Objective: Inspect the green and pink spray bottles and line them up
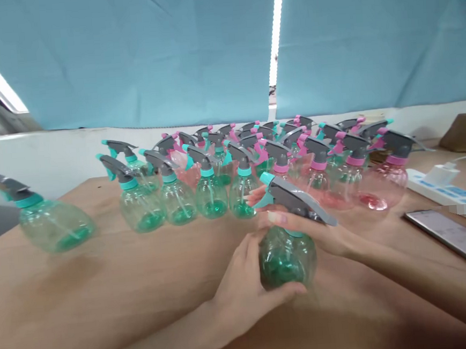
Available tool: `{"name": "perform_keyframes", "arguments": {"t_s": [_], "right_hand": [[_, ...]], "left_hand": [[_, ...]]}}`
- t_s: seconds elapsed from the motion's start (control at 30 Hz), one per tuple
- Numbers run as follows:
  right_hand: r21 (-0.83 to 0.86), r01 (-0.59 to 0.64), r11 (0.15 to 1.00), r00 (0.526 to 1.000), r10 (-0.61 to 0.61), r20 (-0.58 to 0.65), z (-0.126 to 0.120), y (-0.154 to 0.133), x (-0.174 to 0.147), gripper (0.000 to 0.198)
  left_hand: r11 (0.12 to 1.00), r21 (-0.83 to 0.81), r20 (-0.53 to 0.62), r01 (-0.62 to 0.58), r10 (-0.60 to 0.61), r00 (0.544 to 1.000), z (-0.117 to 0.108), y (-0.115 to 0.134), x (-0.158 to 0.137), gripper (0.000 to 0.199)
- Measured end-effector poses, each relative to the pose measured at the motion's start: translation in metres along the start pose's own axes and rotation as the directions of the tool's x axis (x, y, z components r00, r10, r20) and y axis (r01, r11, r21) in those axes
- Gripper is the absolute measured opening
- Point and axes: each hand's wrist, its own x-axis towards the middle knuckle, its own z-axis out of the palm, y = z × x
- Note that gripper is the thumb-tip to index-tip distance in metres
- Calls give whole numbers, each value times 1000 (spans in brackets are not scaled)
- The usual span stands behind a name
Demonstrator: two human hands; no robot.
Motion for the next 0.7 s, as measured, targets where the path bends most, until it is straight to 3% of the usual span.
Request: {"name": "perform_keyframes", "arguments": {"t_s": [0.27, 0.4, 0.53, 0.63, 0.7], "right_hand": [[-10, -33, 999, 999, 33, -8, -2, -4, 4, 23], [-166, -39, 985, 998, 31, -50, -3, -2, 2, 21], [-295, -12, 955, 998, -5, -56, -7, -2, 0, 35], [-327, -32, 944, 995, 0, -97, -11, -5, 1, 26], [-420, -33, 907, 998, 7, -62, -14, -3, 1, 23]], "left_hand": [[999, 40, 14, 10, -10, 1000, 0, -5, 5, 86], [996, 86, 30, -10, 8, 1000, 0, -10, 2, 88], [976, 201, 74, -86, 73, 995, -4, -20, -2, 91], [937, 338, 112, -85, 49, 992, -7, -28, -4, 90], [910, 407, 125, -77, 28, 992, -9, -32, -5, 84]]}}
